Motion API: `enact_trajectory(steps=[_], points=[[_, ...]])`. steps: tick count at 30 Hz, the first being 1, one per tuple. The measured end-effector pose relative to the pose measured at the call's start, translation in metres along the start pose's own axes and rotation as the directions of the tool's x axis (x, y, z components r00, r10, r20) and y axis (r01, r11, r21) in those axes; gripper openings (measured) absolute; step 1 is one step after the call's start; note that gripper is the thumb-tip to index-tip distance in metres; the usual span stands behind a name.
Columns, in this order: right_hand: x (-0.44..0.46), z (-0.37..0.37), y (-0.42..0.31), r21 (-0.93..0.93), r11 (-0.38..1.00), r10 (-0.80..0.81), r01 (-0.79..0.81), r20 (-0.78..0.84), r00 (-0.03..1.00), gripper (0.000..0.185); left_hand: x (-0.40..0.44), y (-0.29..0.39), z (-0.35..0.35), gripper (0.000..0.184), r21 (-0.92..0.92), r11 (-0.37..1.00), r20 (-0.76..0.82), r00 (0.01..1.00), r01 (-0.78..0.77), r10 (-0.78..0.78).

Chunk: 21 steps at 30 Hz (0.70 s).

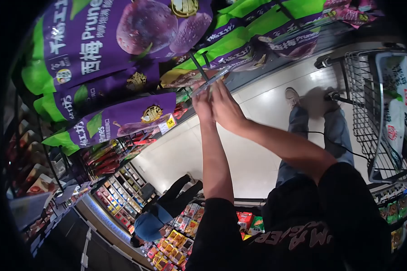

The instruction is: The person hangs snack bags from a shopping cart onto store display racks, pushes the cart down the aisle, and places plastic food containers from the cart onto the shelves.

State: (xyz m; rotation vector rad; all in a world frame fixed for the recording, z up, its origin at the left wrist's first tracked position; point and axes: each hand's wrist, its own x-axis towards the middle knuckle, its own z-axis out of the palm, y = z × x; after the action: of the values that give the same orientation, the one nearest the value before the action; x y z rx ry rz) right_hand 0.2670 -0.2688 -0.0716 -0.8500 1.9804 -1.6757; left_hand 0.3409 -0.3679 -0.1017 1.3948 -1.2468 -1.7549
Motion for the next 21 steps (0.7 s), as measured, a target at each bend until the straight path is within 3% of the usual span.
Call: enact_trajectory(steps=[1,3,5,7,9,13,15,17,19,21], points=[[-0.024,-0.018,-0.001,0.002,0.999,0.043,-0.043,0.068,0.997,0.051,-0.005,-0.011,0.002,0.044,-0.040,0.999,-0.030,0.999,0.034,-0.035],[-0.078,-0.044,0.013,-0.102,0.985,0.164,-0.141,0.273,0.948,0.048,-0.018,-0.028,0.002,0.039,0.058,0.994,-0.079,0.993,0.092,-0.087],[-0.120,-0.088,0.017,-0.146,0.959,0.284,-0.244,0.463,0.840,0.044,-0.037,-0.049,0.003,0.035,0.097,0.981,-0.098,0.982,0.168,-0.159],[-0.149,-0.134,0.012,-0.199,0.932,0.362,-0.302,0.529,0.768,0.040,-0.066,-0.062,0.019,0.024,0.181,0.949,-0.118,0.964,0.257,-0.239],[-0.159,-0.190,-0.001,-0.250,0.895,0.445,-0.369,0.554,0.704,0.036,-0.100,-0.077,0.046,0.017,0.249,0.931,-0.023,0.963,0.266,-0.269],[-0.148,-0.323,-0.029,-0.149,0.907,0.421,-0.394,0.384,0.822,0.020,-0.188,-0.059,0.143,0.017,0.296,0.944,0.268,0.936,0.146,-0.229],[-0.144,-0.388,-0.047,0.028,0.932,0.356,-0.362,0.115,0.927,0.009,-0.230,-0.044,0.194,0.014,0.263,0.962,0.432,0.882,0.073,-0.186],[-0.145,-0.449,-0.059,0.218,0.906,0.389,-0.362,-0.096,0.916,0.007,-0.270,-0.022,0.252,0.011,0.246,0.969,0.573,0.809,-0.023,-0.127],[-0.150,-0.511,-0.055,0.096,0.970,0.245,-0.225,-0.332,0.911,0.007,-0.301,-0.009,0.309,0.007,0.173,0.983,0.685,0.725,-0.067,-0.071],[-0.157,-0.566,-0.043,0.062,0.925,0.346,-0.375,-0.551,0.760,0.010,-0.320,0.007,0.370,0.006,0.233,0.906,0.818,0.575,-0.352,0.013]])
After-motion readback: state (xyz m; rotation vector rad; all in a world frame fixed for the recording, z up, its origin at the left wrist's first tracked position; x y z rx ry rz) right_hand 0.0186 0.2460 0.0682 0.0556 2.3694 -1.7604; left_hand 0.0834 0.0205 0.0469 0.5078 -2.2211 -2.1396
